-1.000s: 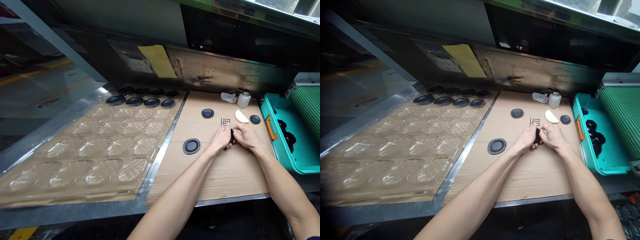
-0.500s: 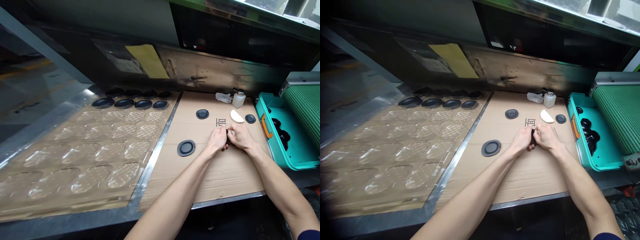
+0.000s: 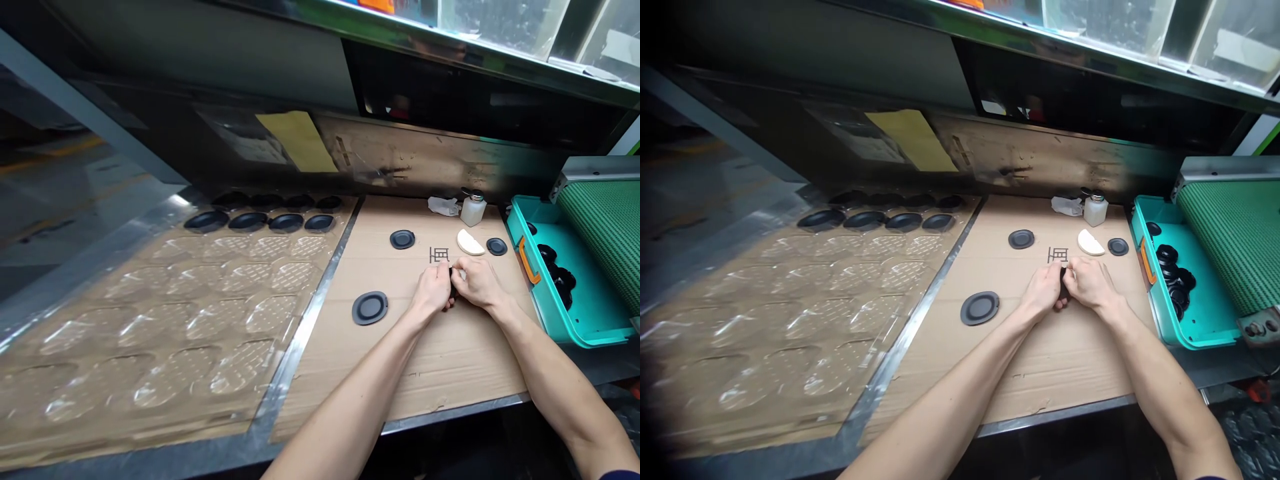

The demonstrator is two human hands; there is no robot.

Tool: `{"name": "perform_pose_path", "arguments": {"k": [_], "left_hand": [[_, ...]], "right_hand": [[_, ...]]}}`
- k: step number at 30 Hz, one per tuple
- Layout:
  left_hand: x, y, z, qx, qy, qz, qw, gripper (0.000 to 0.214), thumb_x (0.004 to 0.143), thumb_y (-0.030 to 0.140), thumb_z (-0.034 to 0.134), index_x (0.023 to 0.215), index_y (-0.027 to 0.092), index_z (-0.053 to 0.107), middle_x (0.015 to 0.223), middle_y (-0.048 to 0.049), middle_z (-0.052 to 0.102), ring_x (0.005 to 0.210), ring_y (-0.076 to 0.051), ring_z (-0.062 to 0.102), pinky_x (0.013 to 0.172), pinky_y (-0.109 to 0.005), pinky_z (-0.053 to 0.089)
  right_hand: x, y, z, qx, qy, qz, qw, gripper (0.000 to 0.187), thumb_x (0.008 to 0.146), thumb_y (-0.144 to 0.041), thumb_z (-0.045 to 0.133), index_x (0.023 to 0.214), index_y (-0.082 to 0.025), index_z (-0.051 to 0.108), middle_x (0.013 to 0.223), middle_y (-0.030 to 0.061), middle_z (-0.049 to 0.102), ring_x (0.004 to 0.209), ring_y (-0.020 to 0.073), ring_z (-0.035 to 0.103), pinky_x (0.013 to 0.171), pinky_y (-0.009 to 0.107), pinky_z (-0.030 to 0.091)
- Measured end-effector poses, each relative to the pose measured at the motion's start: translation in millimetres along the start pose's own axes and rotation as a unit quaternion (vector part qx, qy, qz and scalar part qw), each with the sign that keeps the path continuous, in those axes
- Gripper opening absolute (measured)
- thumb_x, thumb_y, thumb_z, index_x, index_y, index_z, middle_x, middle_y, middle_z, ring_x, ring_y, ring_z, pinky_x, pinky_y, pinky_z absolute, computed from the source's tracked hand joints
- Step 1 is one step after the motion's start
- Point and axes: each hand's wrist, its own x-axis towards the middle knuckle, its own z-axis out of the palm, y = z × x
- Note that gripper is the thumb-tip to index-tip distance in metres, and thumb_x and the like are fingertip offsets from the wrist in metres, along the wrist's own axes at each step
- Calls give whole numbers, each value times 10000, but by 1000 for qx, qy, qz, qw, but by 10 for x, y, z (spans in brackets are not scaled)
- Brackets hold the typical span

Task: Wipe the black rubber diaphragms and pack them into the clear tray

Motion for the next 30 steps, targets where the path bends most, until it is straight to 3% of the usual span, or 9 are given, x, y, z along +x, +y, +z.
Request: {"name": "perform_pose_path", "arguments": {"k": [6,10,15,21,26,30], "left_hand": [[0,-12,2,-27,5,1,1000,630,1022,533,340,601,151,610,404,-57,557,318,-133,530,339,-189,356],[39,-51,-1,-15,-2,-2,1000,644,1031,526,293,618,154,619,423,-64,575,333,-152,556,346,-205,385],[91,-29,-52,-65,-26,-26,997,600,1036,492,289,699,136,635,455,-73,597,336,-150,548,356,-216,418],[134,154,-203,-261,-79,-159,949,537,1039,422,248,840,92,622,607,-142,676,370,-118,516,339,-195,383],[172,163,-246,-277,-87,-177,941,545,1040,441,227,893,91,618,588,-135,662,375,-126,515,331,-193,381],[160,137,-223,-275,-91,-165,943,563,1043,451,213,912,83,620,576,-125,652,369,-127,516,328,-196,388]], "right_hand": [[-3,-18,5,-16,-18,12,1000,118,886,-205,542,827,-211,645,822,49,732,717,177,633,653,259,404],[-7,-13,43,-14,9,-6,1000,141,914,-219,520,865,-197,650,905,70,738,806,187,659,716,260,434],[-4,1,34,44,-6,25,999,145,886,-212,547,838,-209,684,773,24,728,689,160,631,663,247,436],[52,103,-11,196,142,88,966,229,919,-352,557,883,-193,718,822,33,731,742,175,641,722,280,487],[66,153,-11,203,78,108,970,258,895,-404,597,909,-184,729,722,28,684,635,168,584,622,283,465],[44,98,-23,169,47,77,981,234,907,-342,564,898,-191,743,743,25,701,653,162,596,623,269,446]]}}
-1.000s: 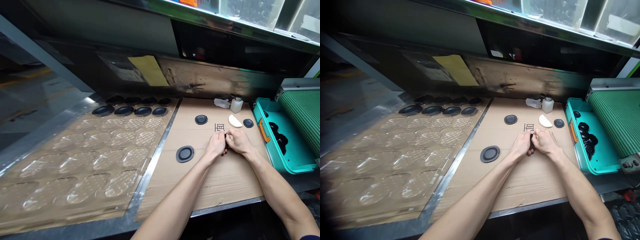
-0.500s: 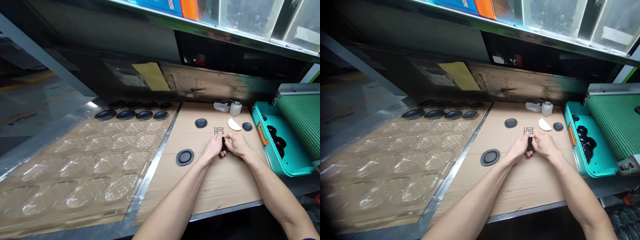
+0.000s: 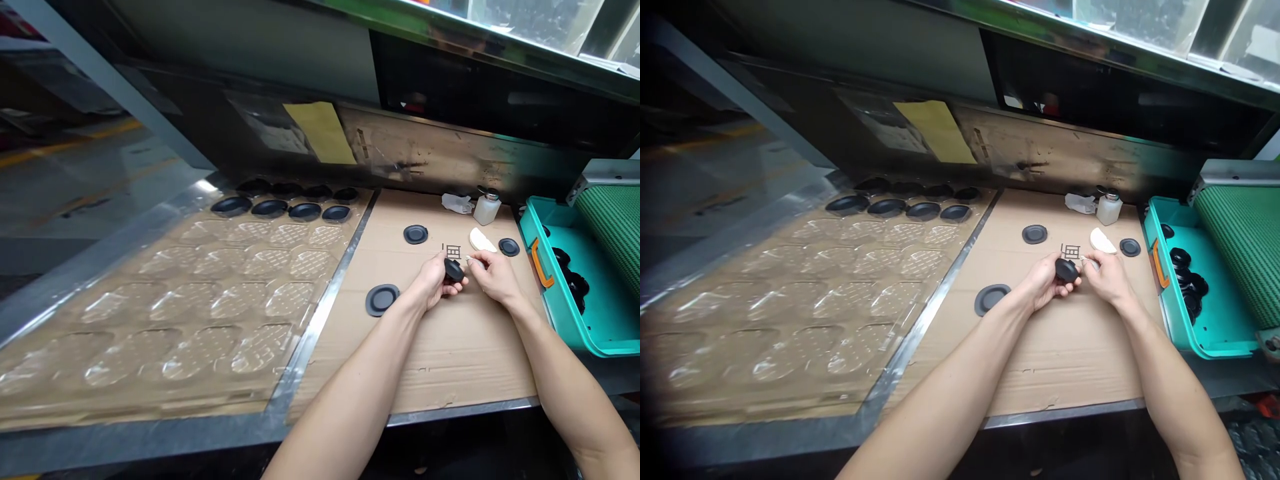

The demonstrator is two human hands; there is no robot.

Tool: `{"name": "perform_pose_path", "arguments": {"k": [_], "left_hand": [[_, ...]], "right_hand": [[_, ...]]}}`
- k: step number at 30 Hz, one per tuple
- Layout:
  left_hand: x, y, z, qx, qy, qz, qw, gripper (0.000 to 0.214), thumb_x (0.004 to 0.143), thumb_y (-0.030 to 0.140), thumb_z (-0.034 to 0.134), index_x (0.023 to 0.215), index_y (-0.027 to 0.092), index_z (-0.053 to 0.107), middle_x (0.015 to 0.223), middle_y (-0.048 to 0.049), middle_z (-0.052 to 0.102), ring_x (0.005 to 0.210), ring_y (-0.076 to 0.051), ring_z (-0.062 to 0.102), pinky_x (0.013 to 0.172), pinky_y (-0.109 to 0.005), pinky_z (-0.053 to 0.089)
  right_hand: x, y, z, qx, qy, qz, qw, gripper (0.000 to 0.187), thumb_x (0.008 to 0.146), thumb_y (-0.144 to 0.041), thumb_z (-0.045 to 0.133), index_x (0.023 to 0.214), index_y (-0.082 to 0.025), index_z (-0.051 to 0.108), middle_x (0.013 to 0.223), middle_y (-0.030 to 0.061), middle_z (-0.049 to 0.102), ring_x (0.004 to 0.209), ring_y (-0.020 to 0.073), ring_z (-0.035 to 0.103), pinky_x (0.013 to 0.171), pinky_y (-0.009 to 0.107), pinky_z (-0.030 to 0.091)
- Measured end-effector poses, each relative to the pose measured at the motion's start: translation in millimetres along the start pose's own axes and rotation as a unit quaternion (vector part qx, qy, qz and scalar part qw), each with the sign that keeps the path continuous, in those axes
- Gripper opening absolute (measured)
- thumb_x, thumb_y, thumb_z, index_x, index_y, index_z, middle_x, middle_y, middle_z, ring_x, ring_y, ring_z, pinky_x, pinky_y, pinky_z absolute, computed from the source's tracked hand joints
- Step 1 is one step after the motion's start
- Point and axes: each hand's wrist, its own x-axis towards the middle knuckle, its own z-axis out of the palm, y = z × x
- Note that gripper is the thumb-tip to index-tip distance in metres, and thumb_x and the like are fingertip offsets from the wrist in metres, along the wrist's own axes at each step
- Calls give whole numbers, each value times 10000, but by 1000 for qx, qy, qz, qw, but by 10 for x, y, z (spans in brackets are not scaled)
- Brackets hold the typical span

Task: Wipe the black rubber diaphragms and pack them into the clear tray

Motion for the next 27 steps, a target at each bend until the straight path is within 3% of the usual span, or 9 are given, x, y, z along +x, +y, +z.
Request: {"name": "perform_pose_path", "arguments": {"k": [7,12,15,19,27], "left_hand": [[-33,-64,86,68,33,52,996,506,1042,442,304,822,106,612,531,-93,623,371,-141,543,336,-211,417],[29,-166,98,170,63,92,979,603,1036,499,282,678,131,597,502,-92,620,349,-150,550,338,-229,427],[53,-205,92,234,79,105,963,640,1026,547,267,651,144,593,447,-71,590,339,-154,548,339,-224,414],[54,-226,84,278,94,120,949,671,1029,528,219,617,153,593,421,-61,573,339,-159,551,356,-230,428],[44,-262,70,291,90,130,943,667,1015,544,252,616,151,614,419,-68,584,345,-165,565,360,-230,428]], "right_hand": [[-41,-96,33,-79,-58,-53,994,216,951,-259,507,956,-194,713,750,24,722,707,163,639,689,253,432],[-57,-123,12,-233,-98,-68,965,211,958,-236,489,854,-194,667,884,82,735,786,194,651,700,272,402],[-53,-164,30,-284,-115,-74,949,212,966,-230,472,889,-186,665,935,94,738,830,204,658,723,278,401],[-36,-212,72,-306,-102,-75,944,226,978,-232,448,947,-175,665,998,104,742,898,209,664,752,283,399],[-39,-175,22,-282,-101,-65,952,193,936,-249,505,905,-190,685,908,74,755,817,202,664,700,285,374]]}}
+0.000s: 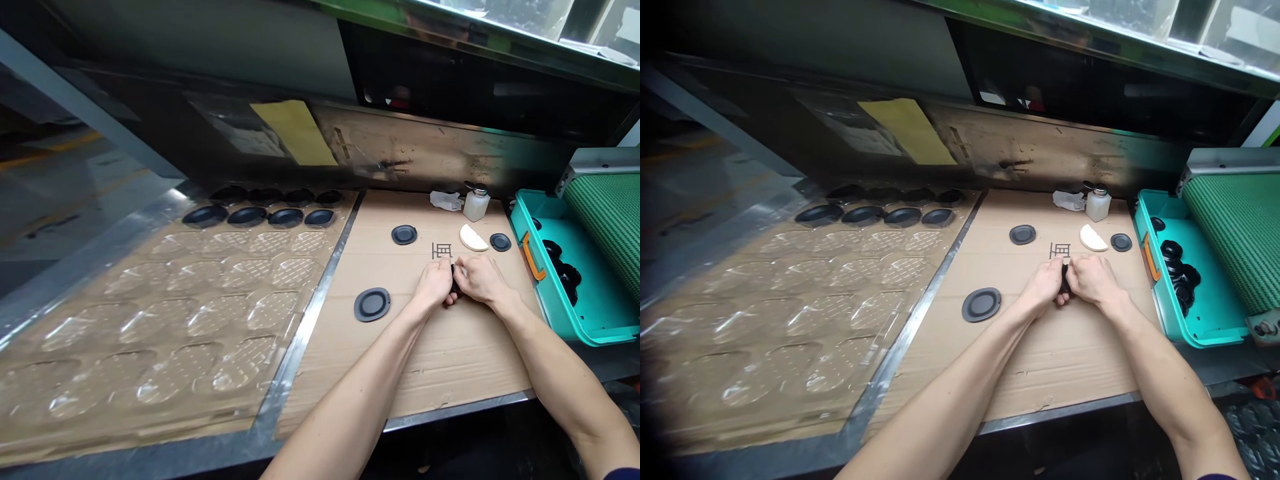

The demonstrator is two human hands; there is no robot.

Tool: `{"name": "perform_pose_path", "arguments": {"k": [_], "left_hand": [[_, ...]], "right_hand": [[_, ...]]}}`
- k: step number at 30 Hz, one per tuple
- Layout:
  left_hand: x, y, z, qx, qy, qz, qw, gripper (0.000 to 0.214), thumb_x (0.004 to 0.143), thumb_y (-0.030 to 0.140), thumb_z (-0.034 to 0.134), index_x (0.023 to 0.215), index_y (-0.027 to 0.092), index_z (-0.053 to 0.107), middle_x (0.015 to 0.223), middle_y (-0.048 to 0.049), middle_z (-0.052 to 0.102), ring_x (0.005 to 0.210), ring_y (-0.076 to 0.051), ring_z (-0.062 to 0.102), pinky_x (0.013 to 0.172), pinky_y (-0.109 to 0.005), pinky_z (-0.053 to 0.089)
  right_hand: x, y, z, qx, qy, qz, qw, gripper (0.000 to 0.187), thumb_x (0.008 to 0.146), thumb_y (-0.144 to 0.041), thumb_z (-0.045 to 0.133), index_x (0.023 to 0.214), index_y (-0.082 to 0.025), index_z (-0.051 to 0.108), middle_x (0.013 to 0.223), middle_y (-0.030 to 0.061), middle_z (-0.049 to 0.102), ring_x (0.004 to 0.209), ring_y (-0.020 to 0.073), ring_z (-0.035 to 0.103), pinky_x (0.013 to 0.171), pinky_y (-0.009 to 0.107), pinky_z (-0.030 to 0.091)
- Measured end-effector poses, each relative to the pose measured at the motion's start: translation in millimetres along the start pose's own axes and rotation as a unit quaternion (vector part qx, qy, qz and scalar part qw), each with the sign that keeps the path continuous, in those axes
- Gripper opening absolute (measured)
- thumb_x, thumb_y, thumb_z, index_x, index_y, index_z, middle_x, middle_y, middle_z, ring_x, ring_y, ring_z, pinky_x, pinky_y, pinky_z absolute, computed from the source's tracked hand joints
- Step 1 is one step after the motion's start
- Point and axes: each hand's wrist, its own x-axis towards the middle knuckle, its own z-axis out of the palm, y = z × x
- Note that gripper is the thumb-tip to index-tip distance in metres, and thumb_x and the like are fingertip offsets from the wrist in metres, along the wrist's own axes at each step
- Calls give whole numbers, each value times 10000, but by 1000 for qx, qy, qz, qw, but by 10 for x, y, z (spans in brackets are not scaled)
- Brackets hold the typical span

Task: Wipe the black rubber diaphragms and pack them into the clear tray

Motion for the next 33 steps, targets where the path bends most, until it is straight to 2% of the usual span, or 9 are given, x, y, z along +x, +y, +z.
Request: {"name": "perform_pose_path", "arguments": {"k": [2,7,11,16,21,27,30,33], "left_hand": [[-3,4,4,-7,-1,0,1000,652,1016,521,256,621,149,618,418,-63,583,341,-159,560,354,-222,421],[-34,42,23,-18,2,1,1000,626,1008,522,292,609,156,606,412,-57,571,330,-156,540,336,-223,401],[-47,47,35,-20,10,3,1000,616,1007,533,297,630,160,611,401,-51,562,328,-159,535,339,-227,405],[-43,22,39,4,9,2,1000,616,1017,489,266,637,160,623,422,-64,581,342,-170,554,349,-237,414],[-37,10,34,-3,1,7,1000,632,1014,517,263,672,160,657,428,-66,582,352,-183,568,362,-251,421],[-46,-7,48,-18,-21,17,999,630,1007,527,289,609,164,614,479,-89,614,347,-165,553,343,-240,406],[-40,47,14,-130,-32,-19,991,568,1014,495,305,715,135,626,553,-103,656,363,-146,545,350,-227,414],[-19,128,-85,-279,-30,-92,955,510,1031,420,262,858,100,620,586,-117,664,393,-133,544,367,-206,420]], "right_hand": [[0,1,-9,9,7,1,1000,205,943,-249,495,922,-186,689,923,74,755,829,200,661,705,280,378],[-7,-9,-40,13,-22,12,1000,190,923,-244,523,917,-187,704,910,83,756,813,205,660,700,277,382],[-1,-25,-40,18,-1,15,1000,215,940,-250,496,945,-192,703,950,78,758,847,203,670,720,273,394],[-24,-27,-49,1,-22,36,999,215,923,-262,509,909,-188,710,857,88,757,778,217,673,684,287,382],[-27,-47,-62,27,-2,27,999,236,938,-261,483,948,-196,710,903,75,766,836,204,680,720,270,397],[-56,-4,-120,47,-39,64,996,191,837,-244,544,803,-195,725,766,74,744,702,195,641,652,272,382],[-56,116,-94,135,20,86,987,202,839,-267,535,786,-208,720,719,27,723,676,163,620,645,247,390],[-34,245,-16,177,109,133,969,240,863,-293,499,803,-201,713,759,24,721,689,154,621,648,238,398]]}}
